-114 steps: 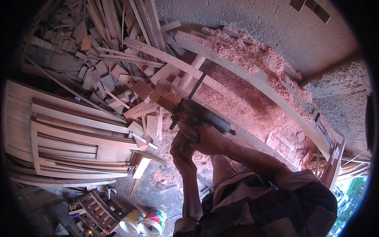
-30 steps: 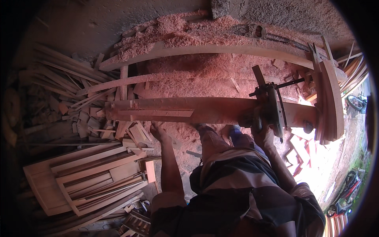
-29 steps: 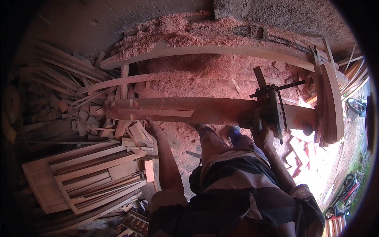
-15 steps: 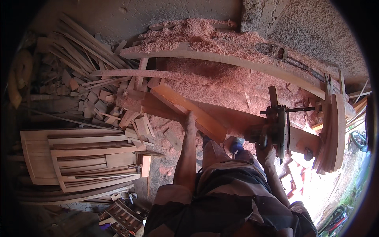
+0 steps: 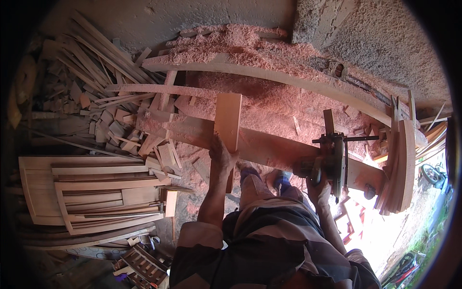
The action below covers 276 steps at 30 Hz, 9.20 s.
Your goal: The person uses a circular saw to cut a long wooden plank into smaller pieces. They repeatedly position the plank, cut it, and move the cut pieces aside while sawdust accumulates on the floor.
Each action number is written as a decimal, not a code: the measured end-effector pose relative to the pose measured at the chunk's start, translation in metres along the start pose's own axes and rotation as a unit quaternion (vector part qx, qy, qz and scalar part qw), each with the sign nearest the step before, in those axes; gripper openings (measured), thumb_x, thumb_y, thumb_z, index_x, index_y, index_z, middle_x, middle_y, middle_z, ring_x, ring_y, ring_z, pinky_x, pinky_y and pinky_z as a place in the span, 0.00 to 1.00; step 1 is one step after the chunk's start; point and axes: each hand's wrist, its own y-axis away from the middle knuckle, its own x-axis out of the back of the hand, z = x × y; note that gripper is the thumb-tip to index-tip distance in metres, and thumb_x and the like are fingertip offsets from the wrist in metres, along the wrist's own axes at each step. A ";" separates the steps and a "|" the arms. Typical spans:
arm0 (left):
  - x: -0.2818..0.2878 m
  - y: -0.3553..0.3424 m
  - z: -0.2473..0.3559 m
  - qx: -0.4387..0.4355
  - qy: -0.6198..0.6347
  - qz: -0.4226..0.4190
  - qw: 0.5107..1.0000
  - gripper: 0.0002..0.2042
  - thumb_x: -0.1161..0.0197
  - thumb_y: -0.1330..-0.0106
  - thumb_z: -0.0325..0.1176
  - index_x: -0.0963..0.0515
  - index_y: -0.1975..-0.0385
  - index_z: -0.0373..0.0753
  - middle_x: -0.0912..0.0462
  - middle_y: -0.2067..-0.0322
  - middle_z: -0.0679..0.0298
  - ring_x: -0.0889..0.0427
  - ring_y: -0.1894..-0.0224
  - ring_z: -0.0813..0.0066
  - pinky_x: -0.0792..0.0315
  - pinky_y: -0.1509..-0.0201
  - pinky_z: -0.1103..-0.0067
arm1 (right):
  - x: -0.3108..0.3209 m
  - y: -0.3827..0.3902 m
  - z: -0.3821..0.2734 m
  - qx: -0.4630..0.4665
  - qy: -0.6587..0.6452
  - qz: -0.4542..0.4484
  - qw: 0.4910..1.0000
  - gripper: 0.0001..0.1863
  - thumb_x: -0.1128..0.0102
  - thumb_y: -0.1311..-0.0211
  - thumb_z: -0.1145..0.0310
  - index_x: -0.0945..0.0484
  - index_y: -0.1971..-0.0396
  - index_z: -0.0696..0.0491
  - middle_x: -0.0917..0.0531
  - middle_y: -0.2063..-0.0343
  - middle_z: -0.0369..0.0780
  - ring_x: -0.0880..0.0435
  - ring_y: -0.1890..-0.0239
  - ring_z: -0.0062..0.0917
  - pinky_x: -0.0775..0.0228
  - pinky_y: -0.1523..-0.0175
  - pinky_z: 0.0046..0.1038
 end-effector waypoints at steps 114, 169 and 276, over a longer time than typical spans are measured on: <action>0.103 -0.034 -0.064 -0.367 -0.167 0.026 0.915 0.46 0.27 0.54 0.52 0.35 0.36 0.33 0.30 0.38 0.56 0.35 0.33 0.57 0.42 0.25 0.67 | 0.012 -0.040 -0.201 0.264 -0.009 -0.474 0.840 0.32 0.28 0.44 0.63 0.26 0.40 0.56 0.14 0.58 0.49 0.13 0.54 0.36 0.23 0.49 0.35; 0.118 -0.098 -0.156 -0.416 -0.122 -0.033 0.901 0.46 0.25 0.55 0.48 0.36 0.33 0.36 0.32 0.34 0.56 0.36 0.30 0.56 0.41 0.25 0.67 | -0.058 -0.055 -0.254 0.293 -0.022 -0.497 0.816 0.25 0.30 0.48 0.66 0.23 0.49 0.60 0.15 0.66 0.51 0.13 0.62 0.41 0.23 0.57 0.37; 0.173 0.026 -0.126 0.220 0.753 0.269 0.559 0.29 0.54 0.24 0.54 0.35 0.37 0.35 0.27 0.41 0.50 0.23 0.39 0.58 0.24 0.37 0.65 | -0.254 -0.045 -0.451 0.352 -0.051 -0.456 0.816 0.25 0.31 0.51 0.67 0.22 0.50 0.55 0.16 0.62 0.54 0.16 0.56 0.51 0.22 0.50 0.43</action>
